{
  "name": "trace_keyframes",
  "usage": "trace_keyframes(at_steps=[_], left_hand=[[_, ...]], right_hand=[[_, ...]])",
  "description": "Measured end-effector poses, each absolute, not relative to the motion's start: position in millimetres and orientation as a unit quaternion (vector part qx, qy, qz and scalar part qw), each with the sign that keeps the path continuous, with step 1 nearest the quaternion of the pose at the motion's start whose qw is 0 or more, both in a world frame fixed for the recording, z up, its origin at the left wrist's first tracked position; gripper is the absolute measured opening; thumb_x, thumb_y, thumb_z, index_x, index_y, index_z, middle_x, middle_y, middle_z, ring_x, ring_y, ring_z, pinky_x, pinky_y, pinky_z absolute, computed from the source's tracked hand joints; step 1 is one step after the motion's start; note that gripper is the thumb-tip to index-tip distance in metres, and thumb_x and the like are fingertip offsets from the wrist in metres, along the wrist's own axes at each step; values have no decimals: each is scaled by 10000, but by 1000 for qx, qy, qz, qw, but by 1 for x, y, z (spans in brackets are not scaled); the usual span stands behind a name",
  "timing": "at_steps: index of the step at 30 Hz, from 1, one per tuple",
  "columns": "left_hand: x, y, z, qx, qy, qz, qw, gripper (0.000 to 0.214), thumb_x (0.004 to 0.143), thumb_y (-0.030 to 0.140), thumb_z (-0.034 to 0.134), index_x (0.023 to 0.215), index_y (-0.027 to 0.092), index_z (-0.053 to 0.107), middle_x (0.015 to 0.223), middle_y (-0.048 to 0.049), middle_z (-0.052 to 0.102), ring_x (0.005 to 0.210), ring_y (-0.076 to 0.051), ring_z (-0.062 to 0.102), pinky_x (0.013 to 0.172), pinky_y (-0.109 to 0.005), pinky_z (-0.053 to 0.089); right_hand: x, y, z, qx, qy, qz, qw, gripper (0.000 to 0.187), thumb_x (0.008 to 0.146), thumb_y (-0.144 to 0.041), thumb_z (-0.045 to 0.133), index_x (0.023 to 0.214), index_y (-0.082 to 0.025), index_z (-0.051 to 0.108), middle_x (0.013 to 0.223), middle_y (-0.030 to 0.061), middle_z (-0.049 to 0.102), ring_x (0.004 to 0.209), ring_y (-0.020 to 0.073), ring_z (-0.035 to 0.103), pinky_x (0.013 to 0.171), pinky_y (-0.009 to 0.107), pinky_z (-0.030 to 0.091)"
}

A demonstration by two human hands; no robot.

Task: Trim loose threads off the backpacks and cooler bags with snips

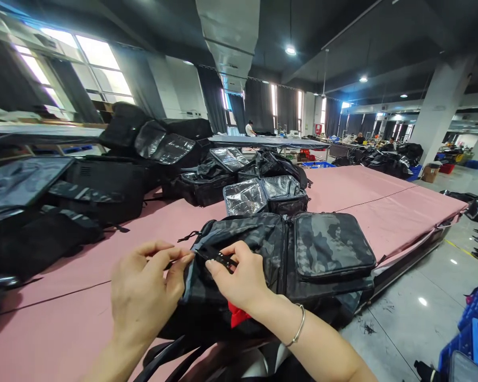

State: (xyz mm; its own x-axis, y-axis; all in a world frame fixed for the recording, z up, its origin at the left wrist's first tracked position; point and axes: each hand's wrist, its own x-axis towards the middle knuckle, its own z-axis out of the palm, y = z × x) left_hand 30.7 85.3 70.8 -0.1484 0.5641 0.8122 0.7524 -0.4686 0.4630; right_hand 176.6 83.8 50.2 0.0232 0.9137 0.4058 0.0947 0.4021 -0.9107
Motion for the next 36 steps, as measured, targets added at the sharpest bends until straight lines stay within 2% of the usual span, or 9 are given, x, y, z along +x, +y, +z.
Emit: trace_keyframes(at_steps=[2,6,9,13,19,25,32,36], left_hand=[[31,89,72,-640,-507,-577,-18,286,794,471,521,698,213,599,935,-84,576,915,-258,534,798,-392,420],[31,97,65,-564,-483,-596,-307,367,731,561,589,732,194,566,867,-47,590,866,-215,550,701,-302,462],[33,96,63,-492,-474,-626,-376,394,660,549,690,747,184,569,823,-14,576,780,-161,530,629,-235,438],[38,91,63,-468,-489,-661,-323,356,648,510,705,721,186,575,843,-1,575,748,-134,514,638,-225,419],[39,89,58,-493,-552,-649,-178,323,730,528,596,805,214,585,915,-32,601,886,-211,565,840,-343,432],[40,83,61,-533,-565,-626,-72,277,774,506,522,773,230,553,932,-65,603,1002,-277,569,922,-423,424],[40,80,61,-550,-568,-611,-31,236,796,468,497,766,237,537,933,-75,609,995,-275,567,924,-428,426],[43,78,61,-547,-572,-611,-27,237,791,467,494,753,236,534,926,-77,605,974,-271,561,916,-426,424]], right_hand=[[178,81,50,-412,-596,354,591,198,747,-385,644,815,-207,590,562,-73,491,529,103,483,553,224,429],[180,76,49,-405,-601,340,600,191,778,-403,616,778,-214,593,644,-35,583,620,125,557,576,224,461],[179,75,50,-405,-606,335,597,184,791,-397,600,765,-214,598,707,-13,635,675,138,601,609,229,491],[178,75,49,-407,-634,317,576,172,798,-396,597,809,-225,611,737,-12,661,689,141,622,614,226,506],[178,75,47,-413,-674,259,555,147,826,-368,589,857,-227,618,793,3,679,686,137,623,598,211,503],[179,78,47,-417,-709,214,527,152,853,-356,588,921,-225,626,854,19,689,740,146,651,613,207,511],[179,78,50,-413,-732,188,508,130,861,-349,591,912,-234,626,875,21,705,760,159,665,624,220,511],[179,78,51,-411,-722,211,514,118,860,-343,587,887,-239,635,892,13,713,781,155,665,644,226,518]])
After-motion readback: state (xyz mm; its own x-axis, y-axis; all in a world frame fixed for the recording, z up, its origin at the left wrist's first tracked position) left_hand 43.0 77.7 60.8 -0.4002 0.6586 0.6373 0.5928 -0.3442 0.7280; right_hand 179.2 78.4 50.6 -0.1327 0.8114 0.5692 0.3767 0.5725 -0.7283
